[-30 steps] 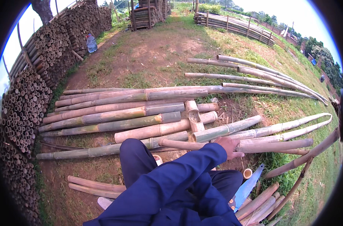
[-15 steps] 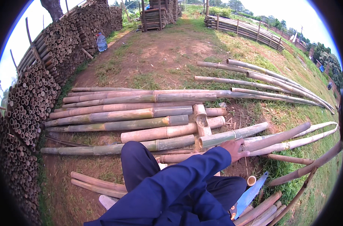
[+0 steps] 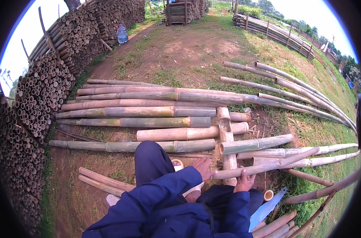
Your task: The person sits on the ground and uses a hand saw to cut a long bamboo pole into shorter sections. They repeatedly position the pole, saw through it, and set the cut pieces aside.
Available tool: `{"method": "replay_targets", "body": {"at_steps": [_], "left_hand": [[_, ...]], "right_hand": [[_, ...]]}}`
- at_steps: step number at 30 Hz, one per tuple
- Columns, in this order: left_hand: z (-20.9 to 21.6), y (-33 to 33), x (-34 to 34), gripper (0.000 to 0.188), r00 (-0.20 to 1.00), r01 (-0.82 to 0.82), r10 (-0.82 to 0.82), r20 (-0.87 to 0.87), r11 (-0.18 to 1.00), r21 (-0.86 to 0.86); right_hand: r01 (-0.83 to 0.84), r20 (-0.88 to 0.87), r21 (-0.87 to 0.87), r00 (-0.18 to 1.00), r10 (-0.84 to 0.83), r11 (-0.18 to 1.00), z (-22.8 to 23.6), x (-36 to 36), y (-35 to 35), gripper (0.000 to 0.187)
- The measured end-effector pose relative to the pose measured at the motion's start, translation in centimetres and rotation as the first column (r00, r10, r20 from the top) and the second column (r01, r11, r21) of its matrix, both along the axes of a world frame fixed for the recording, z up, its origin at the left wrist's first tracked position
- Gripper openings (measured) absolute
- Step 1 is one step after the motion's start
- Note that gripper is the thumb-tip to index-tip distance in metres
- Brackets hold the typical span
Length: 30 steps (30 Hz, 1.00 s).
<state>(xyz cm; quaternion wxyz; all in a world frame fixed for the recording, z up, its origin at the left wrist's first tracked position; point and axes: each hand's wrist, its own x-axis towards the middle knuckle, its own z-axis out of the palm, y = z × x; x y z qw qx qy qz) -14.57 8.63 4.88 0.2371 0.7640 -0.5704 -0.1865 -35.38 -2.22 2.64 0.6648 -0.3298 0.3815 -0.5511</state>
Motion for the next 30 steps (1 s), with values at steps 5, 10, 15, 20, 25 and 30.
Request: {"method": "replay_targets", "body": {"at_steps": [5,10,15,20,25,30], "left_hand": [[-2.4,2.0,-3.3,0.074,0.923,0.065,0.063,-0.379,0.947,0.314],[-4.3,3.0,-6.6,0.072,0.985,0.119,-0.107,-0.132,0.988,0.093],[-3.2,0.7,-8.0,0.066,0.981,0.192,-0.185,-0.054,0.932,0.307],[-5.0,0.2,-8.0,0.049,0.987,0.149,-0.159,0.005,0.936,0.319],[-4.6,-0.9,-6.9,0.044,0.99,0.129,-0.113,-0.082,0.967,0.219],[-4.9,-5.3,-3.4,0.045,0.995,0.1,-0.101,0.015,0.994,0.037]], "right_hand": [[-0.047,-0.029,0.076,0.998,0.049,0.996,-4.8,-3.3,-0.4,0.075],[-0.1,-0.043,0.148,0.993,0.108,0.984,-9.0,-5.0,0.6,0.072],[-0.135,0.011,0.142,0.991,0.135,0.981,-8.7,-4.0,0.6,0.055],[-0.127,0.018,0.117,0.992,0.126,0.985,-9.7,-4.2,0.3,0.062],[-0.084,-0.147,0.111,0.984,0.1,0.99,-8.4,-4.1,0.2,0.052],[-0.03,-0.6,-0.147,0.797,-0.065,0.989,-1.2,-6.7,3.6,0.067]]}}
